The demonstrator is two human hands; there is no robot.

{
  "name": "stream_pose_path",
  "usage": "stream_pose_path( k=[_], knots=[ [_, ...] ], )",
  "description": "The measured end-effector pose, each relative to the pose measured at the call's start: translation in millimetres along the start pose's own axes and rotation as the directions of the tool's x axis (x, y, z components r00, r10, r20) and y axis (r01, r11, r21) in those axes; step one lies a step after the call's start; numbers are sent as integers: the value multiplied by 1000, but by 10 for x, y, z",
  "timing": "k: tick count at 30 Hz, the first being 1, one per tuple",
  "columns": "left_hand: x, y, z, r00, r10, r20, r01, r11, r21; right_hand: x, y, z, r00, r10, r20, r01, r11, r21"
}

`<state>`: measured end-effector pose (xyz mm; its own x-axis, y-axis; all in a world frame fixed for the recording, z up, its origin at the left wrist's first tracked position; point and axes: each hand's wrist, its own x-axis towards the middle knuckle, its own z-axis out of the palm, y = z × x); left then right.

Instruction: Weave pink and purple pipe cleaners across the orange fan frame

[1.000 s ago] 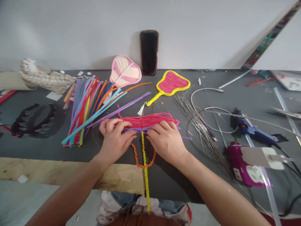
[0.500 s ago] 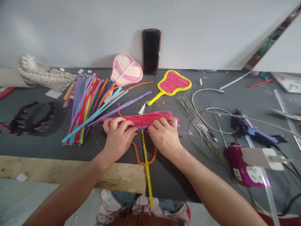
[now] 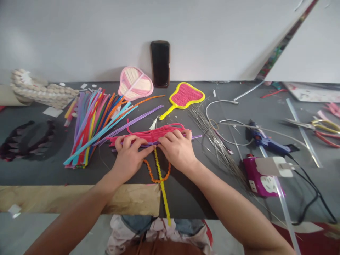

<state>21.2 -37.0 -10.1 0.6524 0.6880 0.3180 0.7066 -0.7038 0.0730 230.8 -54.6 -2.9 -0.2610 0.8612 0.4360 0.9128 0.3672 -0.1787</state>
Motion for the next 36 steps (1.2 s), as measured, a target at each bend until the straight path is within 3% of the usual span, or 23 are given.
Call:
stream_pose_path(
  k=[3,5,7,9,13,15,17,20,23,25,26,28,30,31,36],
  knots=[
    [-3,-29,14,1000,7,20,-7,1000,15,26,239,-237,984,122,-131,-114,991,70],
    [-9,-33,17,999,19,30,-20,999,36,0,416,-427,938,241,-250,-210,967,145],
    [-26,-25,5,999,31,22,-32,998,53,-80,537,-591,878,383,-286,-316,914,256],
    [-60,-5,-24,999,46,3,-46,997,70,-216,572,-706,849,487,-204,-397,843,362],
    [-203,62,-124,997,78,8,-78,991,107,-591,443,-793,843,526,111,-521,748,411],
    [-310,110,-178,995,95,25,-97,989,111,-776,345,-786,778,562,282,-626,654,425],
    [-425,170,-225,995,98,35,-101,990,102,-922,252,-755,692,595,409,-716,495,492],
    [-576,264,-276,997,71,42,-75,993,95,-1038,143,-675,625,598,503,-747,270,607],
    [-695,287,-327,1000,3,-1,-3,995,102,-1054,84,-579,599,610,518,-730,150,667],
    [-786,227,-379,986,-145,-86,152,984,90,-1046,75,-519,592,623,512,-712,106,694],
    [-842,178,-410,958,-250,-139,262,963,71,-1044,77,-492,592,629,504,-700,91,709],
    [-966,67,-465,858,-453,-242,469,883,7,-1048,86,-447,598,641,480,-668,69,741],
    [-1081,-22,-488,776,-565,-281,570,818,-73,-1063,88,-415,608,651,454,-642,66,764],
    [-1123,-50,-484,764,-586,-271,582,807,-104,-1071,82,-403,614,650,448,-635,68,770],
    [-1131,-38,-382,804,-581,-130,574,814,-90,-1076,-5,-379,633,596,494,-627,20,779]
  ],
)
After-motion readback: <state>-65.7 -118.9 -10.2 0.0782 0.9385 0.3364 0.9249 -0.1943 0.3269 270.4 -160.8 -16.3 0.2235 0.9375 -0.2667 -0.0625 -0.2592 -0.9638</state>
